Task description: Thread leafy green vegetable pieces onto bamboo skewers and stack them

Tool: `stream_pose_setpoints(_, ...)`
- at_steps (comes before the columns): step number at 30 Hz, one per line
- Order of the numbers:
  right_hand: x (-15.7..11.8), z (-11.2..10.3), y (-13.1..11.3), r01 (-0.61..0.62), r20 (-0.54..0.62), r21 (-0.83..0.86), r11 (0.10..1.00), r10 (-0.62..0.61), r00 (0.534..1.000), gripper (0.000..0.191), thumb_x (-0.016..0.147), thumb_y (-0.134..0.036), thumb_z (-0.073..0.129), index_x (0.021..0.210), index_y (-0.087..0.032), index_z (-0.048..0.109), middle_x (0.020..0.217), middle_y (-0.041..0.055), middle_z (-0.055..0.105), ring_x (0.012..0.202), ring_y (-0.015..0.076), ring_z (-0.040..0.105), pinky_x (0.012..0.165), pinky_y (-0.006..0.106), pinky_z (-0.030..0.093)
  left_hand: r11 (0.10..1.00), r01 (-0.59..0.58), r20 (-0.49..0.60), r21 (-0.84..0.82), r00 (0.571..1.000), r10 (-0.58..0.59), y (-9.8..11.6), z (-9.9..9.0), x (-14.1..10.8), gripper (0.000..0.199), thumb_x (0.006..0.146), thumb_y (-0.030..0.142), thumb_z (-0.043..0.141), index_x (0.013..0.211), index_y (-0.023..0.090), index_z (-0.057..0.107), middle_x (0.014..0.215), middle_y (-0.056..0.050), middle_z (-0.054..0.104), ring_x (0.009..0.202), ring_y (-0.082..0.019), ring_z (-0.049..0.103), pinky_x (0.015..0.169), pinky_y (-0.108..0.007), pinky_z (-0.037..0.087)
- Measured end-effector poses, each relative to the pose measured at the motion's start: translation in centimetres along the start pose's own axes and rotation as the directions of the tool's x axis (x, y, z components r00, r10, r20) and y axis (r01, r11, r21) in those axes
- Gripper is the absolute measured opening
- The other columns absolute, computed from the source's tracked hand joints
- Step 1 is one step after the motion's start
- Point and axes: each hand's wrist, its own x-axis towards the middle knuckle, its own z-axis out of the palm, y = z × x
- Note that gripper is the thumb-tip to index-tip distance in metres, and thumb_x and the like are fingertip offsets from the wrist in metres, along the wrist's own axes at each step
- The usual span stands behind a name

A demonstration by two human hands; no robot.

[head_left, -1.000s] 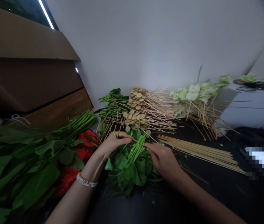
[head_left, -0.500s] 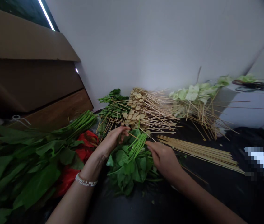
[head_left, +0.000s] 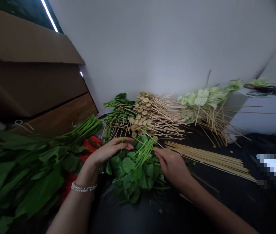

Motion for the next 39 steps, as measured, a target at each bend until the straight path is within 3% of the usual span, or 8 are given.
stream_pose_setpoints(4,0.0,0.1,0.1,0.007,-0.009,-0.003,1.0,-0.007,1.0,0.028,0.093,-0.019,0.045,0.11,-0.019,0.068,0.097,0.0085,0.071,0.093,0.0198,0.067,0.086,0.029,0.049,0.99,-0.01,0.128,0.14,0.992,-0.008,-0.2,-1.1,-0.7,0.062,0.073,0.02,0.062,0.134,0.023,0.053,0.114,-0.006,0.068,0.102,-0.022,0.062,0.083,-0.029,0.049)
stream_pose_setpoints(8,-0.1,0.2,0.2,0.016,-0.02,-0.003,1.0,-0.016,1.0,0.027,0.094,-0.019,0.045,0.109,-0.019,0.068,0.097,0.0082,0.071,0.093,0.0199,0.067,0.087,0.03,0.049,0.978,-0.035,0.142,0.207,0.99,0.005,-0.5,-1.4,-0.5,0.051,0.076,0.024,0.062,0.127,0.021,0.059,0.109,-0.006,0.07,0.1,-0.022,0.063,0.085,-0.028,0.048)
stream_pose_setpoints(11,0.0,0.1,0.1,0.015,-0.018,0.0,1.0,-0.015,1.0,0.027,0.093,-0.019,0.045,0.108,-0.02,0.068,0.096,0.0079,0.071,0.091,0.0196,0.067,0.085,0.03,0.049,0.986,-0.062,0.056,0.155,0.997,0.054,-0.7,-1.0,0.0,0.047,0.081,0.034,0.063,0.125,0.02,0.059,0.097,-0.007,0.074,0.097,-0.02,0.065,0.086,-0.029,0.048)
stream_pose_setpoints(14,0.0,0.0,0.0,0.005,-0.01,0.002,1.0,-0.005,1.0,0.028,0.093,-0.019,0.045,0.109,-0.02,0.067,0.095,0.0075,0.071,0.09,0.0195,0.067,0.084,0.029,0.049,0.997,-0.07,-0.03,0.029,0.997,0.071,-0.9,-0.1,0.6,0.053,0.083,0.046,0.061,0.129,0.021,0.054,0.092,-0.007,0.074,0.083,-0.019,0.067,0.072,-0.028,0.051)
stream_pose_setpoints(16,0.0,0.0,0.0,0.004,-0.01,0.002,1.0,-0.004,1.0,0.028,0.093,-0.019,0.045,0.109,-0.02,0.067,0.096,0.0076,0.071,0.091,0.0198,0.066,0.085,0.03,0.049,0.995,-0.101,-0.056,-0.002,0.993,0.101,-0.9,0.5,0.9,0.049,0.085,0.051,0.056,0.124,0.02,0.059,0.09,-0.007,0.074,0.075,-0.018,0.066,0.067,-0.027,0.051)
stream_pose_setpoints(21,-0.1,0.1,0.3,0.012,-0.012,-0.009,1.0,-0.012,1.0,0.027,0.093,-0.02,0.045,0.11,-0.021,0.067,0.097,0.0074,0.071,0.092,0.0199,0.066,0.086,0.03,0.049,0.968,-0.233,-0.189,0.093,0.95,0.247,-0.9,1.6,1.6,0.031,0.082,0.045,0.063,0.09,0.017,0.075,0.078,-0.003,0.072,0.08,-0.016,0.063,0.082,-0.026,0.047)
stream_pose_setpoints(29,-0.1,0.1,0.4,0.04,-0.019,-0.011,0.999,-0.04,0.999,0.028,0.094,-0.02,0.044,0.111,-0.02,0.066,0.096,0.0075,0.071,0.089,0.0185,0.067,0.084,0.028,0.049,0.97,-0.208,-0.391,-0.122,0.909,0.146,-0.6,2.6,1.9,0.037,0.059,0.037,0.083,0.089,0.015,0.076,0.065,-0.001,0.07,0.058,-0.011,0.059,0.063,-0.024,0.048)
stream_pose_setpoints(39,0.0,0.2,0.4,0.032,-0.013,-0.028,0.999,-0.032,0.999,0.029,0.094,-0.021,0.043,0.112,-0.021,0.067,0.094,0.007,0.071,0.087,0.018,0.066,0.082,0.028,0.049,0.977,-0.204,-0.46,-0.062,0.875,0.154,-0.6,3.0,1.8,0.032,0.059,0.038,0.083,0.078,0.014,0.074,0.063,-0.002,0.07,0.057,-0.013,0.061,0.059,-0.025,0.048)
